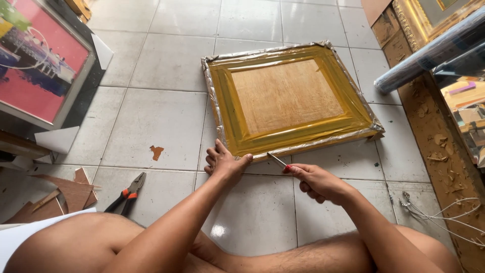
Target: The person uses a utility knife to cut and remove the protective plastic wrap from a wooden picture frame while sitting on the floor.
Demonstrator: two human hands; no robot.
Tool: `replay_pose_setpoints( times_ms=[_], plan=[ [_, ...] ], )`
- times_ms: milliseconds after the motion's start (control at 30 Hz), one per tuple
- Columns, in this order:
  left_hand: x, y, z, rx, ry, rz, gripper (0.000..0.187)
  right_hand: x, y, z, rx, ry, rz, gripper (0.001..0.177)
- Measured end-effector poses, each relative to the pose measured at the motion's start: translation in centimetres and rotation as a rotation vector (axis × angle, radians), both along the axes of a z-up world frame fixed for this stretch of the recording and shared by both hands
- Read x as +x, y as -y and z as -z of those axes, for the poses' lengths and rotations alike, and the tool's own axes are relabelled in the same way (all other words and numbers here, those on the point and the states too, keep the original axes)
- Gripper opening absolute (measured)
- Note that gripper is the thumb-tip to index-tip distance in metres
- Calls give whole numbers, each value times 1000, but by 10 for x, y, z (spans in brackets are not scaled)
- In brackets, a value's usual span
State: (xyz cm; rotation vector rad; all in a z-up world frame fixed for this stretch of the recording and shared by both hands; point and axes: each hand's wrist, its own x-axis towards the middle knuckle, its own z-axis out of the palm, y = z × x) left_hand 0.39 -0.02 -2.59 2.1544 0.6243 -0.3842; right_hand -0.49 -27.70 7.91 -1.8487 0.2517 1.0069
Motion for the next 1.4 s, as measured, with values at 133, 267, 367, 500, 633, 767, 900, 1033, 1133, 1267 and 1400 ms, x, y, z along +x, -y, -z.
replay_pose_setpoints(
  times_ms=[133, 267, 367, 500, 633, 767, 900, 1033, 1133, 1267, 1400],
  plan=[
    [-2, -3, -4, 5, -3, -4, 133, -7, 5, 11, 295, -281, 305, 46],
    [-8, -6, -9, -23, -4, 12, 133, -5, 7, 13, 663, -503, 513, 43],
    [-8, -13, -8, -46, 12, 57, 126, -11, 2, 22, 465, -139, 364, 44],
    [-7, -3, 12, -25, 12, 164, 124, -19, -3, 30, 1, 261, 38, 49],
    [-7, 4, -3, -7, 7, 158, 121, -28, -8, 4, -308, 414, -137, 50],
    [1, -1, 7, -41, -17, 159, 127, -42, -13, -30, -560, 514, -263, 51],
    [-1, -1, 0, -76, -17, 148, 129, -48, -26, -52, -612, 508, -319, 48],
    [-3, 0, -6, -77, -21, 146, 127, -45, -30, -51, -664, 510, -360, 47],
    [-4, -1, -7, -80, -17, 145, 128, -43, -30, -43, -716, 532, -403, 45],
    [-8, -2, -10, -75, 5, 140, 126, -43, -29, -17, -766, 627, -513, 43],
    [-10, -3, -16, -76, 41, 144, 126, -44, -36, -16, -660, 548, -473, 41]
  ],
)
